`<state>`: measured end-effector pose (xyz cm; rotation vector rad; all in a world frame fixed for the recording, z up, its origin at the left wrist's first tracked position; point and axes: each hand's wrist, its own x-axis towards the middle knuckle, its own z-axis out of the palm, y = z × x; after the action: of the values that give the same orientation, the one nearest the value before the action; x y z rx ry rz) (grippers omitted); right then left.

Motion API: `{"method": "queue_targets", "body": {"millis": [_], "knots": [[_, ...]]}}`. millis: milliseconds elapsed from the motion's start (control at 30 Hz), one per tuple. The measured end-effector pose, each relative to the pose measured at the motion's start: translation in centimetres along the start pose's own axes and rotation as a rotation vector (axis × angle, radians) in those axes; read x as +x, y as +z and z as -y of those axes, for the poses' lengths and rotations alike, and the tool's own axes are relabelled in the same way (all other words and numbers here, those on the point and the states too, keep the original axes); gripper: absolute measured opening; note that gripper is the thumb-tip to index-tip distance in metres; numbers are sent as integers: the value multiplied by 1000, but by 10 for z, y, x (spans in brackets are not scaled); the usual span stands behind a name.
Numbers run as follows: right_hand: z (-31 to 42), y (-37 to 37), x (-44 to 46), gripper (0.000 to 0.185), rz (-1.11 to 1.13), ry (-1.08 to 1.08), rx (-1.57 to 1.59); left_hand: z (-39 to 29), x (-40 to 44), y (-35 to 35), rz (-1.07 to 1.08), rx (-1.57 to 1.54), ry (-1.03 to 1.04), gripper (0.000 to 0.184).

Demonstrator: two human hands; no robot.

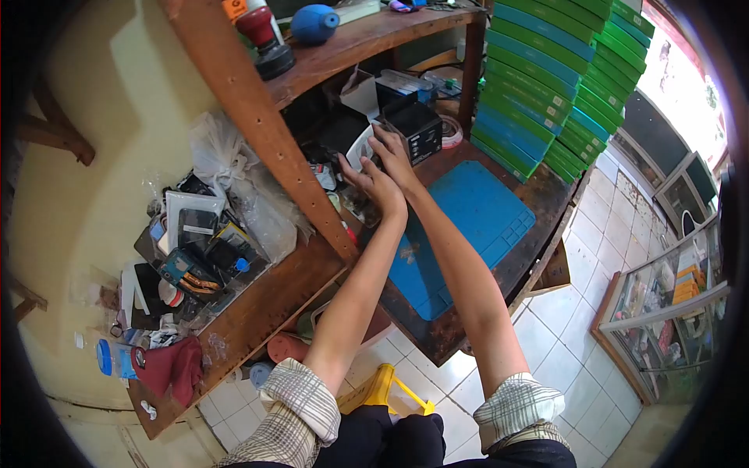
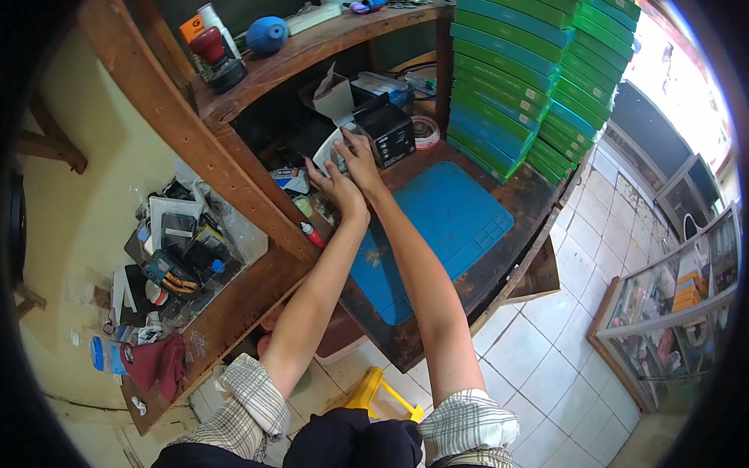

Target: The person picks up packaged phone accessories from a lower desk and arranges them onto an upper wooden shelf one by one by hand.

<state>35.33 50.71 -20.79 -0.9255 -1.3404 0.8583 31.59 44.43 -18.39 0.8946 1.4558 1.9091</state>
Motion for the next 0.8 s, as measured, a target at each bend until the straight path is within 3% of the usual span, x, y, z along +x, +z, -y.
{"method": "queue_targets", "body": {"millis": [67,167,300,367,433,500,567,633,800], "knots": [[11,-5,-6,51,-30,-47,30,-12,-12,-3,8,77,166,47],[19,-7,-23,46,-145,-83,-24,-34,-37,-5,27,132,145,48],[41,-21,-58,48,-159,-41,236,-52,-72,-10,59,211,229,52],[76,-35,-77,49,-131,35,335,-71,-91,-16,87,206,193,52],[107,-48,-94,48,-252,43,287,-91,-111,-26,219,244,196,51],[151,-67,-112,48,-316,182,274,-116,-132,-37,311,312,243,50],[177,-86,-129,48,-378,267,306,-145,-150,-48,418,341,301,43],[262,-97,-140,45,-462,383,397,-180,-163,-63,580,458,479,39],[379,-120,-155,43,-499,438,389,-287,-177,-73,725,327,632,38]]}}
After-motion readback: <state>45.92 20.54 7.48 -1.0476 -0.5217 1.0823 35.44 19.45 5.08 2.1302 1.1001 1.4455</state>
